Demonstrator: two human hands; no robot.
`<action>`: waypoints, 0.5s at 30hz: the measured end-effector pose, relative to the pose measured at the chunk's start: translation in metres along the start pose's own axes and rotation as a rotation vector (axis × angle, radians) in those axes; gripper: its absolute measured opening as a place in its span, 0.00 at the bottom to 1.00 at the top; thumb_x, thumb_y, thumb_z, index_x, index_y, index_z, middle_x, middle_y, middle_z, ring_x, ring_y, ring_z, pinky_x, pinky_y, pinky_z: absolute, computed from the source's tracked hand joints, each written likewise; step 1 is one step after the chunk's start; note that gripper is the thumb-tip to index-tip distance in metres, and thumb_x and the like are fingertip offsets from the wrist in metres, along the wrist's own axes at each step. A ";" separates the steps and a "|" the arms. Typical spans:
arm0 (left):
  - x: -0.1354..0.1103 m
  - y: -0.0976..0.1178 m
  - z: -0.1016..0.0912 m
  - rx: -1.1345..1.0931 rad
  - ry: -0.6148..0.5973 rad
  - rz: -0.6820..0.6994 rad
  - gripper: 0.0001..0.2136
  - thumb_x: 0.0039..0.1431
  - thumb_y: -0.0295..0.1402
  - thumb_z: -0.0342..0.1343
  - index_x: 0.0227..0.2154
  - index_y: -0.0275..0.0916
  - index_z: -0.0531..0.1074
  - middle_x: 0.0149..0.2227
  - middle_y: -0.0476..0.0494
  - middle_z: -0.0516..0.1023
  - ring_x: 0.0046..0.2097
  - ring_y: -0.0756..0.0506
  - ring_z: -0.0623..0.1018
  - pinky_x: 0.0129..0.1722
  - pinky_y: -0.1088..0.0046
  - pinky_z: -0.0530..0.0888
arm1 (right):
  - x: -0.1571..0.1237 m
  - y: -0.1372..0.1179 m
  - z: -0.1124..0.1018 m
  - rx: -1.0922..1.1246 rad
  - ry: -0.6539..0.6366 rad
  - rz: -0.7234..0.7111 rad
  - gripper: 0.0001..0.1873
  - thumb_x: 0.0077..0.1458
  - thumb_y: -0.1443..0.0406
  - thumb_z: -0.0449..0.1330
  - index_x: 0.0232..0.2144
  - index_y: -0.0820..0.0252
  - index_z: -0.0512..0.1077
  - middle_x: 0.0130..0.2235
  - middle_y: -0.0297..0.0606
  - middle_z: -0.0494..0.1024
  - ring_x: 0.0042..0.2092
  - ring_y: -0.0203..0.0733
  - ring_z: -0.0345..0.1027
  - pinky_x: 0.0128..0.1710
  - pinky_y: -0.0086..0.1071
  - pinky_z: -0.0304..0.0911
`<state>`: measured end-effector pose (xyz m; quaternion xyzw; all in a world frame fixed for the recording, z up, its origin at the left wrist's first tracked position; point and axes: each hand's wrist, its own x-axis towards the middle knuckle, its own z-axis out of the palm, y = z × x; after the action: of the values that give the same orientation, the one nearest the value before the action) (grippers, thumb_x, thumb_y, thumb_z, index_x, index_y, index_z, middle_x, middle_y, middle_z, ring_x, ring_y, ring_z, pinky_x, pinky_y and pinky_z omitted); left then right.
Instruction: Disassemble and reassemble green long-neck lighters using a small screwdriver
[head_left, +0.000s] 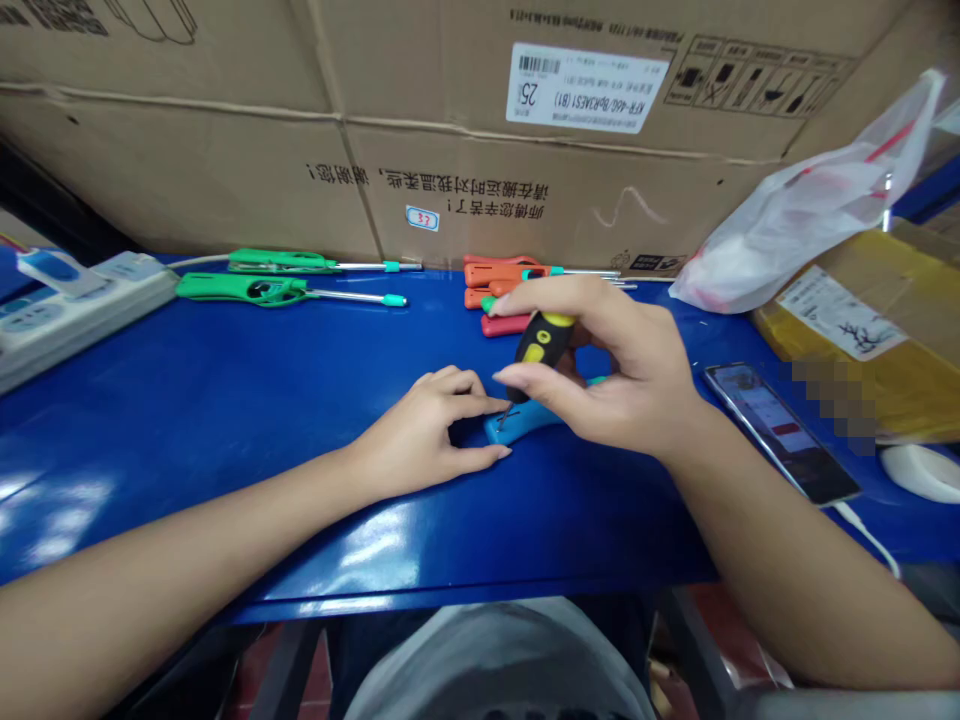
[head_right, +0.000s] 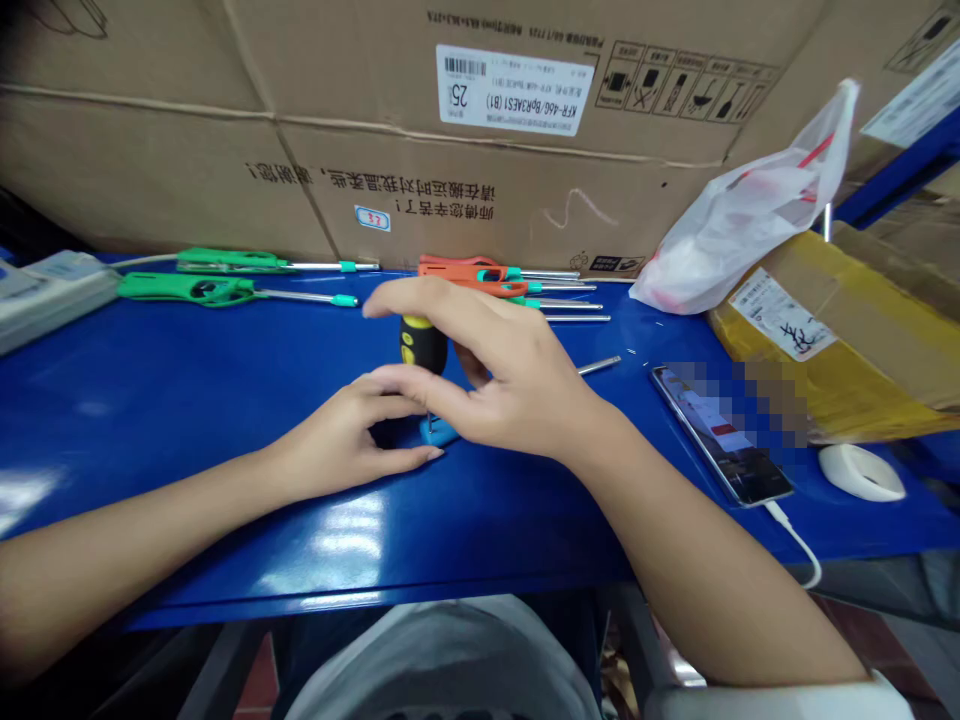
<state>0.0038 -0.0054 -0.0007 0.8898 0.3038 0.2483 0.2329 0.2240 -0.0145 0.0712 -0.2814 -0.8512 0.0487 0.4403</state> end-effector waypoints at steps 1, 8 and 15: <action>0.000 0.000 0.000 -0.005 -0.002 -0.003 0.17 0.61 0.40 0.66 0.51 0.41 0.80 0.45 0.42 0.79 0.49 0.40 0.77 0.53 0.58 0.71 | 0.000 0.001 0.001 -0.033 0.037 -0.029 0.15 0.60 0.60 0.67 0.48 0.56 0.75 0.46 0.35 0.82 0.33 0.36 0.75 0.32 0.29 0.72; 0.000 0.002 -0.001 0.027 0.011 0.020 0.17 0.60 0.40 0.66 0.51 0.42 0.80 0.38 0.46 0.76 0.42 0.43 0.76 0.47 0.63 0.72 | 0.001 0.000 -0.007 0.156 -0.127 0.011 0.23 0.70 0.65 0.51 0.65 0.54 0.65 0.57 0.39 0.79 0.41 0.37 0.80 0.43 0.33 0.77; -0.001 0.000 0.000 0.007 -0.005 0.001 0.17 0.61 0.41 0.66 0.51 0.43 0.80 0.44 0.43 0.78 0.48 0.40 0.77 0.53 0.57 0.72 | 0.000 0.006 0.003 -0.092 0.098 -0.150 0.14 0.63 0.59 0.64 0.50 0.52 0.75 0.45 0.34 0.84 0.42 0.42 0.80 0.43 0.35 0.78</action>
<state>0.0034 -0.0061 -0.0005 0.8913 0.3037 0.2453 0.2305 0.2247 -0.0095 0.0674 -0.2388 -0.8486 -0.0377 0.4705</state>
